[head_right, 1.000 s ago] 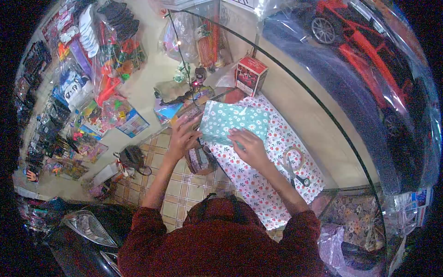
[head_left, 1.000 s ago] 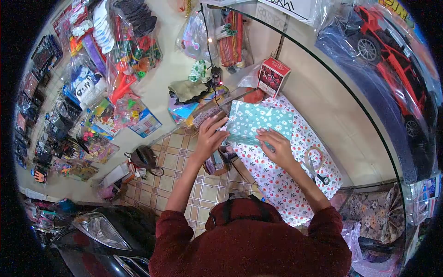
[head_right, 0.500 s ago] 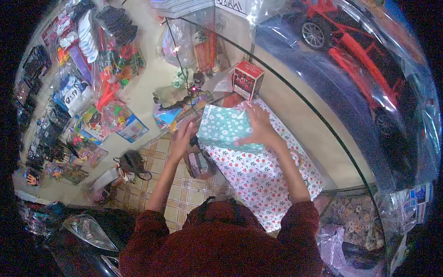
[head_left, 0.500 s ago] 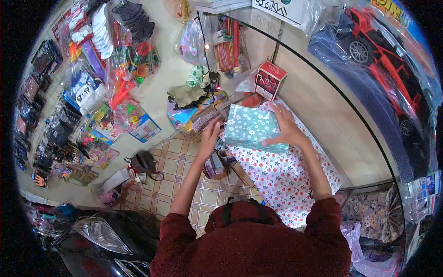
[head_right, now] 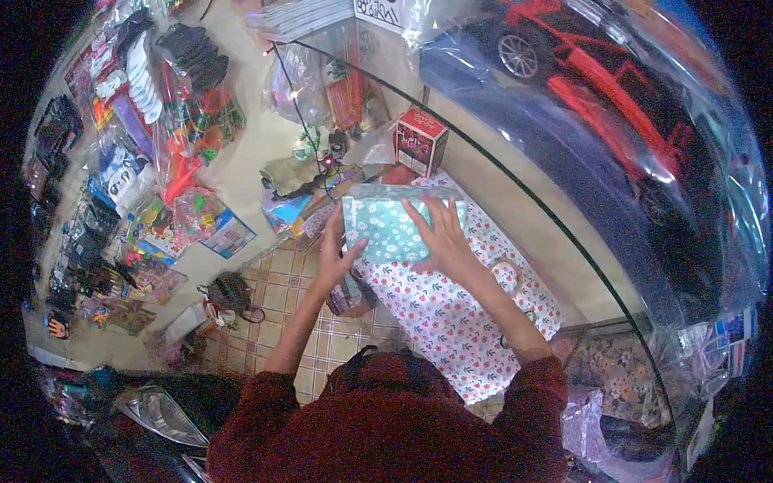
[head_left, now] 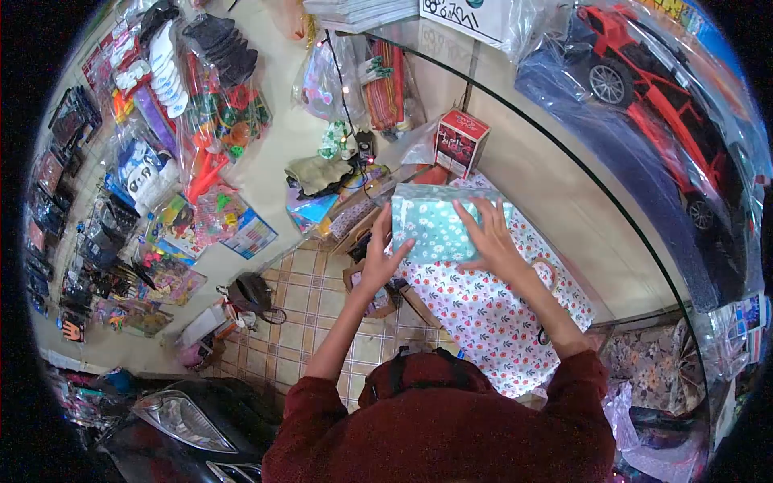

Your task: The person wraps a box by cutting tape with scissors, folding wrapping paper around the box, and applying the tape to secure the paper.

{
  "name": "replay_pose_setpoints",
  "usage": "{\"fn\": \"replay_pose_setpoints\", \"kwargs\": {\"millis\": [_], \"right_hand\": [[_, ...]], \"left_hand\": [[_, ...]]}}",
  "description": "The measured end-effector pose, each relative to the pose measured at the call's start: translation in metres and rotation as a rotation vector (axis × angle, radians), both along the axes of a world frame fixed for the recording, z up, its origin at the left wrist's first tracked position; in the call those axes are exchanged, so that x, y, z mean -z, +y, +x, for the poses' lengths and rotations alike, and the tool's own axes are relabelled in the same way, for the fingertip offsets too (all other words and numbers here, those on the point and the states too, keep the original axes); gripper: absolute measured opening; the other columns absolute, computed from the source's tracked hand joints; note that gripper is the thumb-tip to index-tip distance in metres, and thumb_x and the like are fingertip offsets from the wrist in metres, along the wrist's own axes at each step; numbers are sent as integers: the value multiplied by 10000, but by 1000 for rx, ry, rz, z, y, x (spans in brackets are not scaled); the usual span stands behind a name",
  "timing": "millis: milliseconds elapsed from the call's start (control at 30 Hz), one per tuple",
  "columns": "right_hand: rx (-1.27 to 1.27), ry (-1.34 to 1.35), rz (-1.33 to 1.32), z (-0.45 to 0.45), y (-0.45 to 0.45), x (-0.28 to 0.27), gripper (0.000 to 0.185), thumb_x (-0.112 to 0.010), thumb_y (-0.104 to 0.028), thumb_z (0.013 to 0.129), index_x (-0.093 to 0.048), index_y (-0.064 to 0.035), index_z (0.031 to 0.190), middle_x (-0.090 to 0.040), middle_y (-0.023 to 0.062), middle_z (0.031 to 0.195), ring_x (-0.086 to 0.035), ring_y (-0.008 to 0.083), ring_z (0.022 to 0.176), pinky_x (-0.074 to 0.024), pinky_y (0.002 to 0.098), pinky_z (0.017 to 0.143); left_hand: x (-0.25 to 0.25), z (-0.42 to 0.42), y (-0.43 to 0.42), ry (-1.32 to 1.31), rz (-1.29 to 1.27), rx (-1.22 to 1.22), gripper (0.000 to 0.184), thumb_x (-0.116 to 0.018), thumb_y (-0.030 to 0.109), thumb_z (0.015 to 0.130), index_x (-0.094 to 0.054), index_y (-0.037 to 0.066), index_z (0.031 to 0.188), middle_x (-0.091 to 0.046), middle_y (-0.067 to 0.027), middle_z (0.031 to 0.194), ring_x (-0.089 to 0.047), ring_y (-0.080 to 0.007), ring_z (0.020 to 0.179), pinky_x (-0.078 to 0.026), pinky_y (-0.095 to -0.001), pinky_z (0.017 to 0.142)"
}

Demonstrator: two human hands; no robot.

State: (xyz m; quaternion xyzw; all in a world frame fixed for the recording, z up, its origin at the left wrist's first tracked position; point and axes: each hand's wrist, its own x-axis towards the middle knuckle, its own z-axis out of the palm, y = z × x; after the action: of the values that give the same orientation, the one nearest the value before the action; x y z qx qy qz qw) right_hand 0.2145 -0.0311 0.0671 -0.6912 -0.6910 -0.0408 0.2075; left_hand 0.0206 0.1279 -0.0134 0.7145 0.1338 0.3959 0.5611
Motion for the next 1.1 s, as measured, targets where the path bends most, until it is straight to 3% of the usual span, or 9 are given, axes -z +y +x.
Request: {"fn": "replay_pose_setpoints", "kwargs": {"millis": [133, 167, 267, 300, 400, 600, 800, 900, 1100], "right_hand": [[22, -1, 162, -19, -16, 5, 859, -781, -350, 734, -368, -180, 1468, -414, 155, 1336, -378, 360, 1286, -177, 568, 1143], [50, 10, 223, -26, -19, 3, 597, -712, -319, 816, -518, -176, 1362, -472, 128, 1268, -445, 338, 1199, -276, 523, 1085], [66, 1, 301, -30, -25, 23, 466, -723, -278, 805, -611, -165, 1244, -509, 102, 1189, -485, 306, 1102, -342, 472, 993], [76, -22, 353, -33, -24, 26, 365, -732, -266, 796, -658, -162, 1138, -530, 84, 1128, -490, 281, 1047, -355, 439, 920], [105, -15, 370, -38, -26, 26, 320, -737, -262, 792, -667, -147, 1082, -537, 81, 1118, -492, 276, 1054, -352, 440, 924], [140, 53, 421, -51, -10, 13, 221, -741, -234, 790, -669, -114, 961, -562, 71, 1079, -525, 261, 1034, -351, 446, 948], [-108, 152, 422, -62, 18, 11, 127, -715, -173, 806, -687, -120, 918, -613, 32, 1006, -586, 209, 961, -357, 454, 990], [-75, 143, 428, -64, 25, 17, 110, -728, -204, 793, -705, -135, 875, -623, -6, 953, -592, 170, 891, -370, 406, 897], [-35, 108, 421, -68, 25, 17, 106, -731, -224, 790, -707, -145, 857, -617, -25, 927, -577, 161, 843, -357, 375, 792]], "left_hand": [[18, -12, -6, 26, 96, -29, 830, -706, 82, 855, -176, 3, 1489, -339, -213, 1489, -367, -299, 1371, -322, -393, 1110], [25, -15, -5, 44, 111, -33, 839, -717, 86, 848, -179, -2, 1486, -340, -212, 1488, -375, -303, 1366, -329, -393, 1105], [60, -23, 1, 125, 271, -73, 843, -744, 104, 828, -216, 12, 1477, -365, -213, 1471, -412, -321, 1335, -357, -397, 1078], [58, -25, -7, 120, 273, -101, 766, -714, -13, 814, -250, 20, 1422, -409, -215, 1407, -435, -308, 1300, -354, -421, 1081], [47, -25, -11, -39, 268, -80, 700, -759, 114, 805, -378, 67, 1389, -402, -219, 1440, -426, -351, 1310, -365, -419, 1062], [7, -34, -5, -62, 444, -210, 584, -771, 85, 759, -522, 103, 1286, -394, -225, 1446, -413, -384, 1324, -358, -473, 1057], [-22, -29, 3, 35, 646, -158, 247, -765, 87, 742, -733, 121, 985, -591, -114, 1287, -512, -334, 1255, -358, -478, 1062], [-28, -30, 7, 74, 710, -150, 230, -747, 83, 755, -737, 120, 982, -676, -53, 1156, -554, -309, 1214, -377, -466, 1050], [-19, -29, 6, 15, 561, -78, 191, -725, 53, 766, -736, 91, 952, -705, -57, 1092, -575, -296, 1189, -425, -419, 1002]]}}
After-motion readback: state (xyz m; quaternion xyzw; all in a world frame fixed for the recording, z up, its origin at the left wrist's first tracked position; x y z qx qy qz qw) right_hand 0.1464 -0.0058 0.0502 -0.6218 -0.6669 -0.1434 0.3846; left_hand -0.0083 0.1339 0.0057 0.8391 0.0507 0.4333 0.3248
